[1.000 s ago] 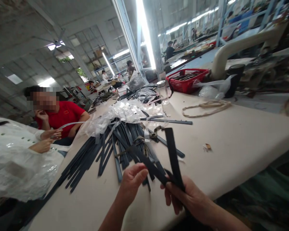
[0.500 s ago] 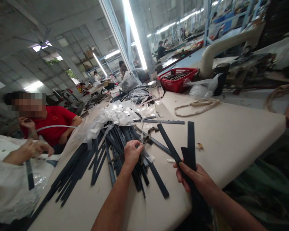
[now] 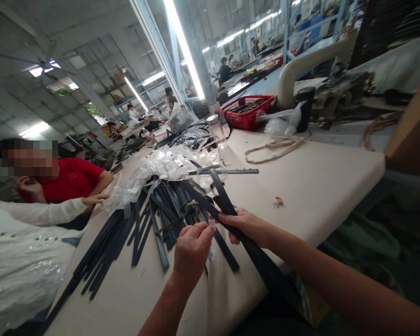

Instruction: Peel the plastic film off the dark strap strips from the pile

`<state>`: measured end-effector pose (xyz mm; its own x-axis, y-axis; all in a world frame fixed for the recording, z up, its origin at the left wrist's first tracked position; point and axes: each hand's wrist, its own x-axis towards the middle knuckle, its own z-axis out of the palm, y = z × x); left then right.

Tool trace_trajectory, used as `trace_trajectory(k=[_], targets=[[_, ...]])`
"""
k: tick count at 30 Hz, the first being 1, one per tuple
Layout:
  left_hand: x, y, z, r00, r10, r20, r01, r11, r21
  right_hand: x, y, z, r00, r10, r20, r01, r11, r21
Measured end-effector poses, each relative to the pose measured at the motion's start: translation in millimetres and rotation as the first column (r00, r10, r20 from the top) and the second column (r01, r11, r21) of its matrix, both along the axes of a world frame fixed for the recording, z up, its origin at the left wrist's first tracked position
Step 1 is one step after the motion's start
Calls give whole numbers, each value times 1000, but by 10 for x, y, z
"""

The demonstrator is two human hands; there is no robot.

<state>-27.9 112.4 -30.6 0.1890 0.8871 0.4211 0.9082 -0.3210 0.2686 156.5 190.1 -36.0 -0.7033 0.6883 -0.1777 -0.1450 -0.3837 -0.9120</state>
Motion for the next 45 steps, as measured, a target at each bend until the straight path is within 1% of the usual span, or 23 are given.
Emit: trace_trajectory(k=[2,4,6,7,9,10,12,13,15,20,23,25,26,27,28,32,33,35,37,39,41,43,45], targets=[[27,-65,-1,998,-35,54,37,999,-33,-37,8,-1,1000,13,24,-14,999,37],[63,-123,9,988,-29,149,37,998,-48,-48,-6,8,999,-1,51,-4,995,97],[102,-175,22,953,50,298,-28,997,-75,-35,-19,33,997,-43,62,32,985,169],[120,-197,24,914,111,389,-74,991,-109,-22,-17,51,996,-69,60,56,977,204],[147,-232,16,781,231,580,-111,966,-235,7,9,93,992,-120,49,103,959,263],[157,-244,6,693,278,665,-78,946,-314,20,32,115,989,-141,43,123,949,289],[172,-263,-19,522,351,778,54,896,-441,37,87,154,983,-179,37,157,929,334],[178,-272,-29,460,379,803,124,868,-481,41,116,171,980,-194,38,169,920,353],[189,-294,-41,400,421,814,218,819,-531,44,166,198,974,-222,46,188,905,382],[219,-356,-3,404,463,789,319,738,-595,45,213,215,967,-246,61,200,888,414],[254,-346,40,475,465,747,330,693,-641,29,209,203,970,-237,51,195,888,417],[277,-308,60,539,442,717,314,685,-658,28,205,208,972,-232,35,197,889,414],[284,-280,66,544,436,717,310,690,-654,40,200,219,973,-231,25,201,890,409],[287,-248,68,511,445,736,309,703,-640,64,189,235,973,-231,14,205,891,404],[286,-211,67,441,468,766,310,721,-620,102,171,254,973,-231,3,211,893,398],[263,-49,64,0,548,836,288,801,-525,374,-39,278,972,-233,-30,230,912,341],[261,-10,66,-86,543,835,281,818,-503,459,-133,250,972,-236,-17,229,920,318],[269,60,74,-217,517,828,266,847,-460,628,-361,142,964,-258,57,232,929,288],[294,121,88,-306,495,813,255,865,-431,783,-613,-15,947,-278,161,222,928,301],[328,174,103,-366,491,790,260,869,-420,917,-843,-184,923,-292,252,187,910,370],[363,215,114,-412,506,758,279,862,-423,1023,-1009,-331,894,-339,292,163,855,493],[399,245,119,-441,526,727,301,850,-432,1092,-1093,-440,879,-386,279,153,784,602],[439,262,122,-455,539,709,316,842,-438,1115,-1110,-510,879,-395,268,134,743,655]])
